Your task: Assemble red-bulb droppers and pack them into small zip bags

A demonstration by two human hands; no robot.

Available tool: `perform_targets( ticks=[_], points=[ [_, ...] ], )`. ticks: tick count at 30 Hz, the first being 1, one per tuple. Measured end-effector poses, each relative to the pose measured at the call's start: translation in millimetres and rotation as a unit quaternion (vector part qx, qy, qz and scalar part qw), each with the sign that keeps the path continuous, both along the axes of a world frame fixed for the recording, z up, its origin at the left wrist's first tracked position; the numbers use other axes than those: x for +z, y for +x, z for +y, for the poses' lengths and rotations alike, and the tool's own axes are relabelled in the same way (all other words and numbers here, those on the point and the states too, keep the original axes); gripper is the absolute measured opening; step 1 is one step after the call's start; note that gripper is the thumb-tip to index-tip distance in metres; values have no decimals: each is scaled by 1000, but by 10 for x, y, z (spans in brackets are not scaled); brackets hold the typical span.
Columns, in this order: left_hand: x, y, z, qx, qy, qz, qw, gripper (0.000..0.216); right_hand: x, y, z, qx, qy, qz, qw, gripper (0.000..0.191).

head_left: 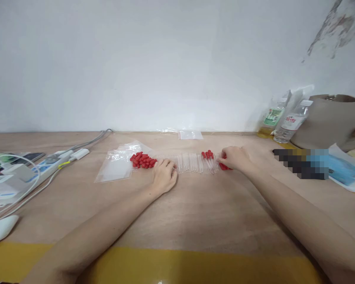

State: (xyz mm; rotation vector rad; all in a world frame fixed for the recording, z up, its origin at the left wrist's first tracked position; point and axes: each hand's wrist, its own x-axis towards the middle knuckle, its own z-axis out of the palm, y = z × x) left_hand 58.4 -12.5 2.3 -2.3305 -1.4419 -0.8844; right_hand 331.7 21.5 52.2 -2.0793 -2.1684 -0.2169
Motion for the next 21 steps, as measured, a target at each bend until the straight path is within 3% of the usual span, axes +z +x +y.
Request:
perform_targets(
  ticks=[7, 17, 21],
  points=[
    [130, 102, 180, 104, -37, 23, 994, 18, -133, -111, -109, -24, 33, -80, 996, 26],
    [276, 348, 500, 193, -191, 47, 961, 38, -214, -168, -94, -30, 58, -51, 997, 27],
    [314, 355, 578, 216, -235, 21, 948, 41, -188, -156, -92, -41, 102, -23, 994, 29]
  ],
)
